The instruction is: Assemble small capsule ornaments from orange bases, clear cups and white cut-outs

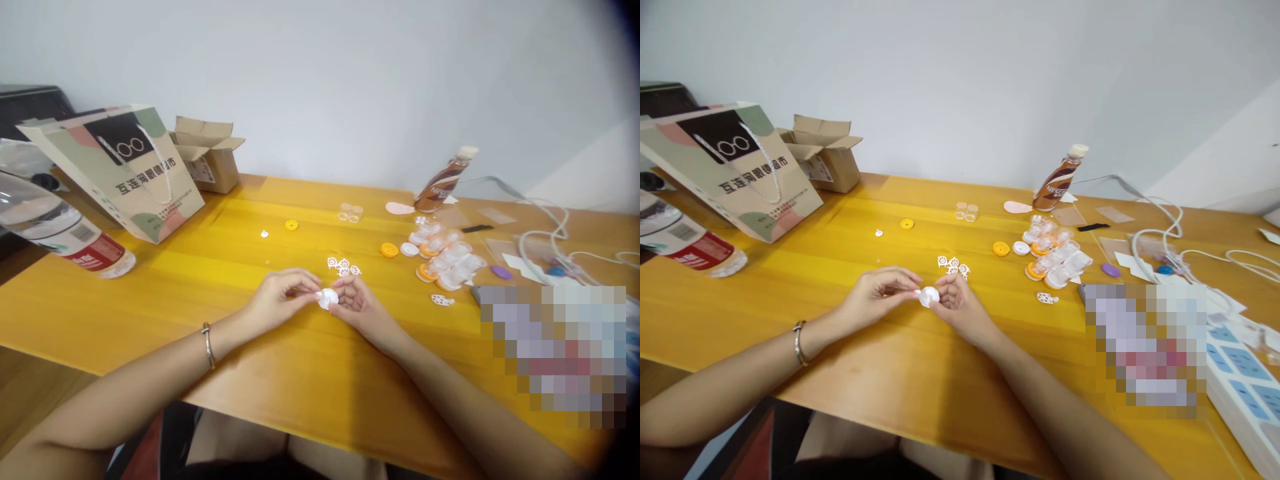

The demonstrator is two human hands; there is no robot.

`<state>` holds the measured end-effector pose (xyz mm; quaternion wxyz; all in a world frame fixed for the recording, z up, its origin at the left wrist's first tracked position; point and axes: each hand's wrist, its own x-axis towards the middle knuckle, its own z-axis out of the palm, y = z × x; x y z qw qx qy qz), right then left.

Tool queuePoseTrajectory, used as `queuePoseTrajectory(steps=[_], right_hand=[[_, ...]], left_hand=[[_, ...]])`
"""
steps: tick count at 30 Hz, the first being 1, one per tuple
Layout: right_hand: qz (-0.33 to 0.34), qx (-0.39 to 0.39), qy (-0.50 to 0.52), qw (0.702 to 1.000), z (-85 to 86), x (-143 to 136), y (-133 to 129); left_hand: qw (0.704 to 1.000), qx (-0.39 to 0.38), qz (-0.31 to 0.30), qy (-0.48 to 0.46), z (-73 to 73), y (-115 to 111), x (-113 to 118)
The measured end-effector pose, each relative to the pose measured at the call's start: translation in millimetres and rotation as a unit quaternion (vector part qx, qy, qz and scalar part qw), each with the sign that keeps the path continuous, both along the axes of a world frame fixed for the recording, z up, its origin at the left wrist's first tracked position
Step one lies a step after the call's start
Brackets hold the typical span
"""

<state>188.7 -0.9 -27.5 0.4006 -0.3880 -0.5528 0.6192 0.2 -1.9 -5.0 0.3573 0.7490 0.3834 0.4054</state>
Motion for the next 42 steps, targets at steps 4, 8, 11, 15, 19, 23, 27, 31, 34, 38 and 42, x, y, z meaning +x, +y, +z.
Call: queuePoseTrajectory(steps=[4, 8, 11, 15, 19, 23, 27, 31, 34, 38, 42], right_hand=[[-0.003, 0.007, 0.003, 1.000, -0.7, -1.3, 0.1], [0.003, 0.013, -0.001, 1.000, 0.0, -3.1, -1.3], [0.002, 0.025, -0.005, 1.000, -0.8, -4.7, -2.6], [0.007, 0.043, -0.014, 0.999, -2.7, -5.7, -3.2], [0.013, 0.055, -0.018, 0.998, -2.6, -5.8, -3.2], [0.017, 0.067, -0.014, 0.997, -3.3, -5.9, -2.9], [0.021, 0.072, -0.018, 0.997, -5.0, -5.8, -2.6], [0.021, 0.068, -0.012, 0.997, -4.4, -5.7, -3.0], [0.024, 0.054, -0.005, 0.998, -2.3, -5.1, -3.5], [0.037, 0.029, 0.017, 0.999, 0.1, -3.0, -3.1], [0.051, 0.021, 0.027, 0.998, 0.6, -0.9, -1.7]], left_hand=[[0.999, 0.039, -0.013, 0.016, 1.6, -1.0, 3.4], [0.997, 0.060, -0.005, 0.037, -1.2, 1.6, 5.3], [0.998, 0.050, 0.003, 0.046, -4.0, 4.6, 5.9], [0.998, 0.039, 0.001, 0.055, -4.7, 5.2, 6.5], [0.998, 0.038, -0.006, 0.051, -3.2, 2.5, 7.8], [0.998, 0.022, -0.024, 0.045, -3.1, 0.3, 9.2], [0.999, 0.020, -0.020, 0.035, -5.3, -0.3, 9.7], [0.999, 0.022, -0.013, 0.030, -6.6, -0.4, 10.0], [1.000, -0.015, 0.001, 0.012, -7.6, 1.3, 10.0], [0.997, -0.081, 0.002, -0.011, -9.2, 6.7, 9.5], [0.993, -0.118, -0.006, -0.024, -10.1, 9.8, 9.3]])
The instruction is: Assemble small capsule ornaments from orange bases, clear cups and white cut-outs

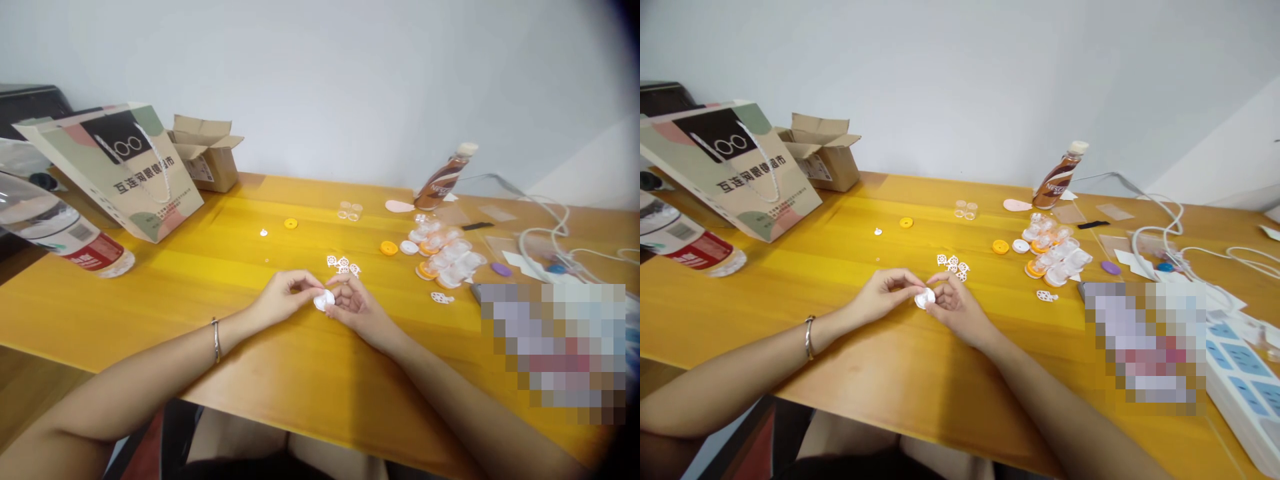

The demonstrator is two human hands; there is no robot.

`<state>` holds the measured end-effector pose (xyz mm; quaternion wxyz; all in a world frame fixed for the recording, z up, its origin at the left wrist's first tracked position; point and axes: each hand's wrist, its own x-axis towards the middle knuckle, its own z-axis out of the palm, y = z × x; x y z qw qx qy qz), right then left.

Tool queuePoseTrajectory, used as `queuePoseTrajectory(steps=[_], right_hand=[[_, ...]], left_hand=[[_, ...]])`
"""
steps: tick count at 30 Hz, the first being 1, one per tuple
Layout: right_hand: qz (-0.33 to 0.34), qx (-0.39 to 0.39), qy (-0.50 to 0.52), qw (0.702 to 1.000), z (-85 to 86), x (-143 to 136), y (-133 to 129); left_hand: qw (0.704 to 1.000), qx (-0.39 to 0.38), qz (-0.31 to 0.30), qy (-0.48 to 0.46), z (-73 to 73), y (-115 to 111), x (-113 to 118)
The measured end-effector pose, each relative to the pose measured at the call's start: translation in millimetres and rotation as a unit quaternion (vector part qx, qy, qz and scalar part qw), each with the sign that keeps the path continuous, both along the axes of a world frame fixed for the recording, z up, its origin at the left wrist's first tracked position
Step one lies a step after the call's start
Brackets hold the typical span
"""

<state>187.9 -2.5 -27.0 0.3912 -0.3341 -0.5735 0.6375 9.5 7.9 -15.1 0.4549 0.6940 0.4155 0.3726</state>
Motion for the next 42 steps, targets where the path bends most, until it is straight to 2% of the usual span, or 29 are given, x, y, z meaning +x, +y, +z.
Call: queuePoseTrajectory(steps=[5, 12, 16, 19, 21, 24, 25, 27, 30, 34, 38, 40, 42], right_hand=[[0.008, -0.018, 0.007, 1.000, -0.9, 0.6, 0.5], [0.023, -0.038, 0.021, 0.999, -5.0, 1.8, 2.9], [0.015, -0.050, 0.030, 0.998, -4.8, 5.3, 5.0], [0.020, -0.057, 0.029, 0.998, -3.6, 7.4, 6.1], [0.029, -0.060, 0.026, 0.997, -3.2, 7.9, 6.5], [0.034, -0.058, 0.025, 0.997, -3.3, 7.5, 6.4], [0.035, -0.058, 0.026, 0.997, -3.4, 7.3, 6.2], [0.038, -0.059, 0.027, 0.997, -3.9, 7.0, 5.7], [0.045, -0.057, 0.026, 0.997, -4.8, 7.0, 5.2], [0.051, -0.051, 0.025, 0.997, -5.4, 8.0, 5.9], [0.055, -0.054, 0.028, 0.997, -6.2, 9.2, 7.5], [0.056, -0.058, 0.029, 0.996, -6.6, 9.6, 8.0], [0.056, -0.061, 0.024, 0.996, -6.4, 9.8, 8.1]], left_hand=[[0.999, -0.026, -0.011, -0.036, -2.8, -0.6, -0.2], [0.998, -0.029, 0.021, -0.045, -5.9, 0.7, -0.9], [0.999, 0.008, 0.041, -0.020, -3.7, 4.3, -2.7], [0.996, 0.058, 0.067, 0.023, 4.4, 12.9, -4.1], [0.991, 0.107, 0.036, 0.071, 15.1, 22.8, -1.3], [0.962, 0.194, -0.099, 0.168, 34.5, 44.1, 15.5], [0.948, 0.214, -0.130, 0.196, 39.5, 52.8, 25.0], [0.934, 0.231, -0.153, 0.226, 44.8, 71.2, 48.6], [0.930, 0.242, -0.162, 0.223, 40.1, 97.7, 87.8], [0.939, 0.228, -0.157, 0.204, 22.7, 120.2, 125.3], [0.958, 0.200, -0.122, 0.163, 12.4, 125.8, 134.9], [0.968, 0.180, -0.108, 0.137, 14.1, 124.4, 128.2], [0.978, 0.150, -0.100, 0.108, 20.6, 119.8, 111.4]])
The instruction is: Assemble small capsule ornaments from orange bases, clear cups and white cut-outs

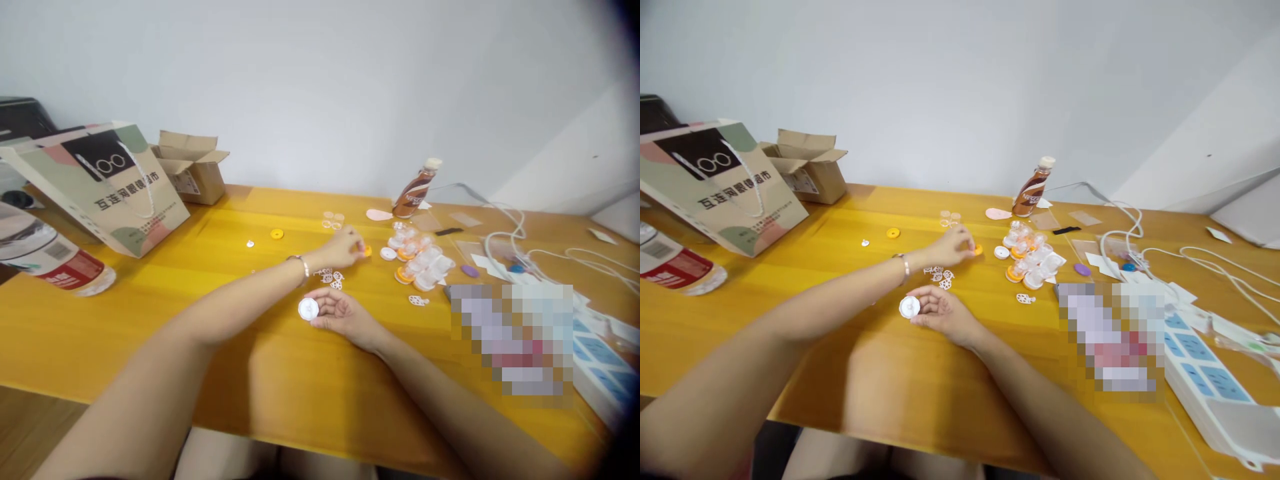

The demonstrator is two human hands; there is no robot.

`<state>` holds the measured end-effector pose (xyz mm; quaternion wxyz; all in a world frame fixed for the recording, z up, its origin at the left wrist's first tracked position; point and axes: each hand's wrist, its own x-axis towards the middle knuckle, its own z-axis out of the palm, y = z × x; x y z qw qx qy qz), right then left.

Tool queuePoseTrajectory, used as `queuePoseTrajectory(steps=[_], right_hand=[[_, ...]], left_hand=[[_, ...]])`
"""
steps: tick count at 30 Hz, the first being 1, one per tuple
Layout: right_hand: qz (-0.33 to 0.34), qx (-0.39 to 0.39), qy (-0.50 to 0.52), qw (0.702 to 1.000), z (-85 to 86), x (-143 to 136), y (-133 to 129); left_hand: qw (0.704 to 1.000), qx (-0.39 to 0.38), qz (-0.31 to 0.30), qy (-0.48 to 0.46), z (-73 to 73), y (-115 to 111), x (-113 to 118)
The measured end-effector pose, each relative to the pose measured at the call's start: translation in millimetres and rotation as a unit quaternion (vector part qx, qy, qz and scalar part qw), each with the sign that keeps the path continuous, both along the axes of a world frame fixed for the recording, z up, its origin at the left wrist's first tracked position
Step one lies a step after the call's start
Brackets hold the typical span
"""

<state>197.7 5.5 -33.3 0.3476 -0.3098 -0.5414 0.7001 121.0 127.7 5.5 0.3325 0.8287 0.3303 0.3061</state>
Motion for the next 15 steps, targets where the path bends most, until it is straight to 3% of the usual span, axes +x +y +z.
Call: queuePoseTrajectory(steps=[4, 6, 8, 11, 15], right_hand=[[-0.013, 0.003, -0.020, 1.000, 2.1, -0.3, -0.2], [-0.024, 0.007, -0.021, 0.999, 3.0, -0.8, 0.3], [-0.036, 0.009, -0.019, 0.999, 3.4, -1.5, 1.1], [-0.058, 0.014, -0.014, 0.998, 3.7, -2.5, 2.0], [-0.091, 0.025, -0.013, 0.995, 4.2, -3.0, 1.5]], left_hand=[[0.994, -0.096, -0.018, -0.057, 20.0, -25.0, -63.1], [0.944, -0.270, -0.056, -0.183, 28.5, -44.0, -98.9], [0.899, -0.351, -0.036, -0.258, 32.7, -63.0, -127.3], [0.885, -0.379, -0.013, -0.271, 28.0, -84.1, -148.2], [0.908, -0.343, -0.011, -0.241, 9.2, -93.6, -147.0]])
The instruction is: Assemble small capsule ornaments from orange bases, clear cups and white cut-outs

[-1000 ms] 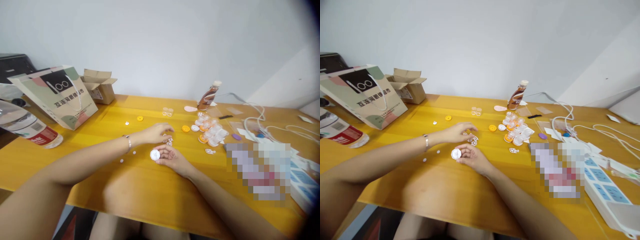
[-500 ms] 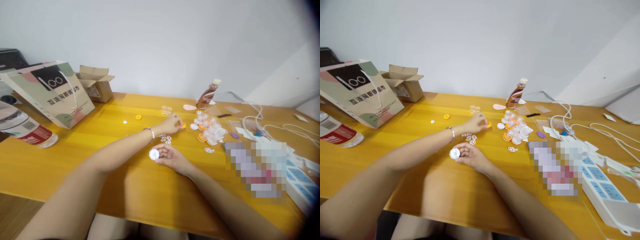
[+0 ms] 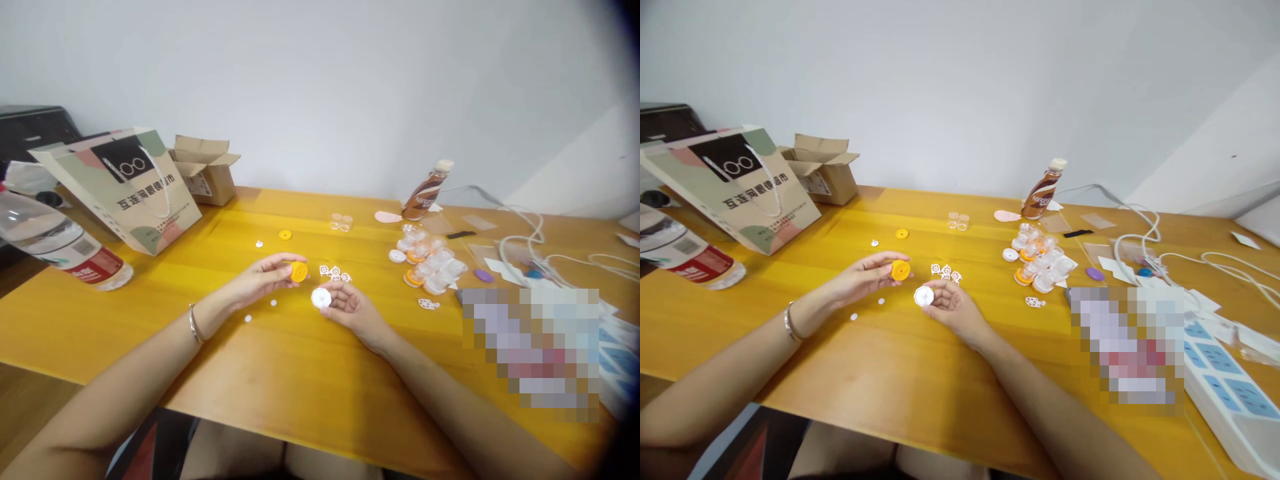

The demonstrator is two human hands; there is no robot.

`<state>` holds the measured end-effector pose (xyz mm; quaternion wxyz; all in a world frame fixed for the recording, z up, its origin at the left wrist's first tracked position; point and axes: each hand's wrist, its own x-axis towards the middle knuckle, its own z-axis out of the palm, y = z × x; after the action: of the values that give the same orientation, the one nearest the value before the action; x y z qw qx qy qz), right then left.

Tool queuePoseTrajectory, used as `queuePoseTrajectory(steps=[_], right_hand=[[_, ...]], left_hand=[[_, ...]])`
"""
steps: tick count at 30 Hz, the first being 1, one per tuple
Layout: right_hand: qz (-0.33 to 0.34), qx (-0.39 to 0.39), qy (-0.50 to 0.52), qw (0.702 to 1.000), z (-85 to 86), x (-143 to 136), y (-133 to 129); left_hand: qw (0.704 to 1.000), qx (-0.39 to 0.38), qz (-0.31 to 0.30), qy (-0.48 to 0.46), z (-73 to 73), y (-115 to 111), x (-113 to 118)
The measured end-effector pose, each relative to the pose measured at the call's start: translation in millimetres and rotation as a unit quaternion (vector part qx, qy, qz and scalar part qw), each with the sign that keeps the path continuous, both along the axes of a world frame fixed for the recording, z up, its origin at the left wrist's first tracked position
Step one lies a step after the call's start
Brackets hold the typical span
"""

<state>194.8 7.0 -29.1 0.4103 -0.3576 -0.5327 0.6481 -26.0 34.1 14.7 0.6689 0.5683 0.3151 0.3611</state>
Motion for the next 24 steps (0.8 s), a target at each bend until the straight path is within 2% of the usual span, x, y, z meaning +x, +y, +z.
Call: queuePoseTrajectory(steps=[5, 10, 17, 20, 24], right_hand=[[-0.026, 0.012, -0.013, 1.000, -0.1, -0.1, -0.7], [-0.027, 0.019, -0.026, 0.999, -0.5, -1.9, -1.2], [-0.040, 0.029, -0.031, 0.998, -0.2, -5.8, -2.5], [-0.045, 0.033, -0.035, 0.998, -1.7, -6.7, -2.7], [-0.034, 0.032, -0.037, 0.998, -3.2, -7.3, -2.8]], left_hand=[[0.991, 0.096, -0.009, 0.087, -12.2, -1.8, 5.0], [0.986, 0.122, -0.014, 0.114, -13.3, -6.5, 5.8], [0.975, 0.167, 0.021, 0.147, -20.1, -15.2, 15.7], [0.947, 0.243, 0.042, 0.204, -19.2, -21.1, 19.6], [0.901, 0.341, 0.041, 0.265, -15.6, -28.8, 24.4]])
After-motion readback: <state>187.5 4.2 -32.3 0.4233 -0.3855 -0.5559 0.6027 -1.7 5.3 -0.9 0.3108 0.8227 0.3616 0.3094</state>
